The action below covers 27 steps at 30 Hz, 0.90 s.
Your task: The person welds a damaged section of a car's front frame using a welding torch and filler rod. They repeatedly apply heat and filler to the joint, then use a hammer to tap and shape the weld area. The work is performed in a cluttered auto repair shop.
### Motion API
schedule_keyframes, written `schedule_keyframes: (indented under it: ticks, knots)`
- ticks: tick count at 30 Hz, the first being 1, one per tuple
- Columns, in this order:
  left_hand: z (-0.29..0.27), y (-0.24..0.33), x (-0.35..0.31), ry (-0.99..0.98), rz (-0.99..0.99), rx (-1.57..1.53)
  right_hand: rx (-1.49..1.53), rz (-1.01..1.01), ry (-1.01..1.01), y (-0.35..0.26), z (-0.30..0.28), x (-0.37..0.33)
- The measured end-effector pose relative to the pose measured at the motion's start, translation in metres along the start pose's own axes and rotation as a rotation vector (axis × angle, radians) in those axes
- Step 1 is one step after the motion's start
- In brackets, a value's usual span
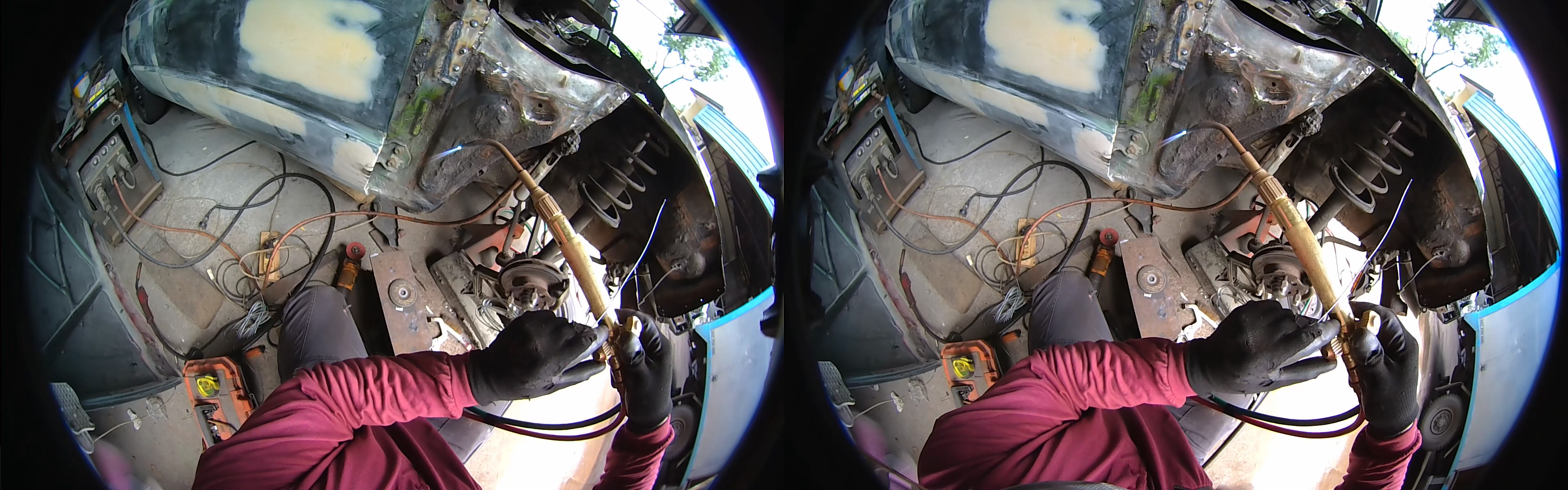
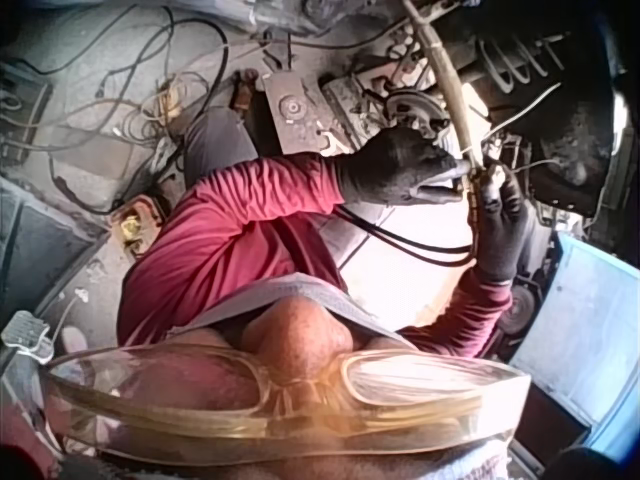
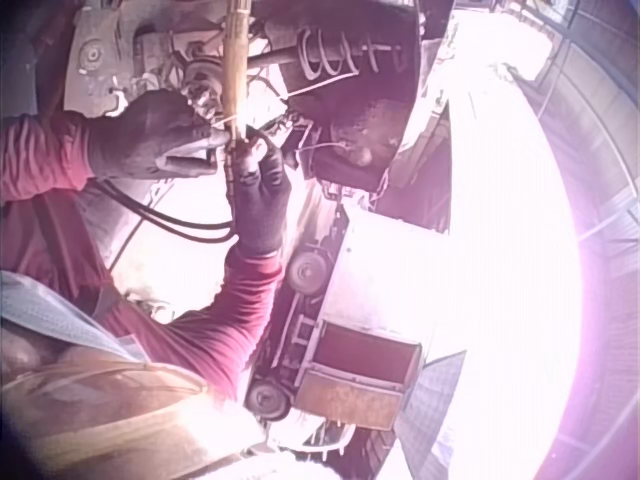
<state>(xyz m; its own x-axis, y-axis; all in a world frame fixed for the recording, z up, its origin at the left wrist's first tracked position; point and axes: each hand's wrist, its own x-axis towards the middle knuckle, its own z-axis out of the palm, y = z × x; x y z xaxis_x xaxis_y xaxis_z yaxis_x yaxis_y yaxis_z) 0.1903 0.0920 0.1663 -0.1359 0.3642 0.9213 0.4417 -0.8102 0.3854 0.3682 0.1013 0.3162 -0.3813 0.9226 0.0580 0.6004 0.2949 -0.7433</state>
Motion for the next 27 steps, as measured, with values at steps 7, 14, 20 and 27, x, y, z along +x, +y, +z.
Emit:
schedule_keyframes:
  ticks: [7, 14, 20, 27]
  knots:
    - [0.006, -0.004, 0.000, 0.051, 0.029, 0.030, -0.002, -0.040, 0.022, 0.006, 0.000, 0.003]
    - [0.005, -0.003, 0.001, 0.010, -0.006, -0.004, 0.021, -0.008, 0.023, 0.007, -0.002, 0.003]
    - [0.007, -0.005, 0.001, 0.019, 0.008, -0.001, 0.023, -0.021, 0.026, 0.008, -0.001, 0.006]
    - [-0.002, -0.010, 0.011, 0.026, 0.051, -0.041, 0.017, -0.009, 0.017, -0.001, -0.007, 0.007]
